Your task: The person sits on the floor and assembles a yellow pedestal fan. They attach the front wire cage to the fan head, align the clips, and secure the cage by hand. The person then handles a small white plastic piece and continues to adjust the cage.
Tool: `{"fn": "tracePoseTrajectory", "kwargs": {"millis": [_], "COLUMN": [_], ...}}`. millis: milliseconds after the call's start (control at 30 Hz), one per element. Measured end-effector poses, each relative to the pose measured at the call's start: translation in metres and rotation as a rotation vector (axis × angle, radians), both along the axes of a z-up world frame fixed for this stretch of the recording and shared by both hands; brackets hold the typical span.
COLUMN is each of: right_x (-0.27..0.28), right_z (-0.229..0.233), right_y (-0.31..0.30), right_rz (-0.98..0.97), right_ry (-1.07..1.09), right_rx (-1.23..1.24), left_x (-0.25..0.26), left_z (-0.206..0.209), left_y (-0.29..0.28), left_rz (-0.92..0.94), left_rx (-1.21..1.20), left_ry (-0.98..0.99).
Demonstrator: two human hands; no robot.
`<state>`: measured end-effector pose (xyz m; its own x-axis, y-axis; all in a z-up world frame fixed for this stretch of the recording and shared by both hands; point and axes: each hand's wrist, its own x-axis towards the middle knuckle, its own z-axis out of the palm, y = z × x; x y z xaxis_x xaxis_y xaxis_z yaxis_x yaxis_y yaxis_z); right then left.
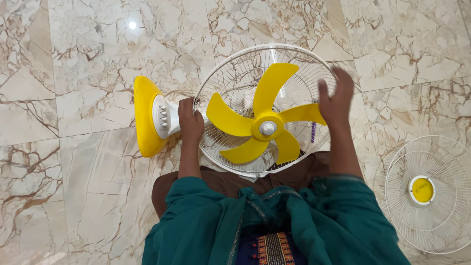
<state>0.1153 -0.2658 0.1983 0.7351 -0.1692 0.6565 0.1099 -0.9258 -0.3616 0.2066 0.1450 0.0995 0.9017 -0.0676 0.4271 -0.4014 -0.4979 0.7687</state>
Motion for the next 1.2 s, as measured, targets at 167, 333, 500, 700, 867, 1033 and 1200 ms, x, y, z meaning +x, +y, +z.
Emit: {"fn": "tracePoseTrajectory", "kwargs": {"millis": [167,333,500,700,867,1033,1200], "right_x": [0.067,0.091,0.090,0.081,0.083,0.084,0.086], "right_z": [0.044,0.047,0.045,0.045,0.045,0.044,0.040], "right_y": [0.053,0.070,0.063,0.059,0.055,0.052,0.047], "right_rz": [0.200,0.103,0.130,0.133,0.163,0.201,0.240], "right_ry": [0.017,0.039,0.021,-0.050,-0.055,-0.051,-0.067], "right_rx": [-0.085,-0.067,-0.034,-0.105,-0.065,0.044,0.139], "left_x": [-0.009,-0.005,-0.007,-0.013,-0.015,-0.015,-0.017], "left_z": [0.011,0.005,0.008,0.016,0.016,0.019,0.020], "left_y": [0.000,0.007,0.007,0.006,0.004,0.004,0.004], "left_rz": [0.025,0.143,0.150,0.116,0.111,0.116,0.133], "left_rx": [-0.046,0.068,0.083,0.095,0.099,0.097,0.119], "left_ry": [0.056,0.007,0.089,0.025,0.021,0.004,-0.001]}}
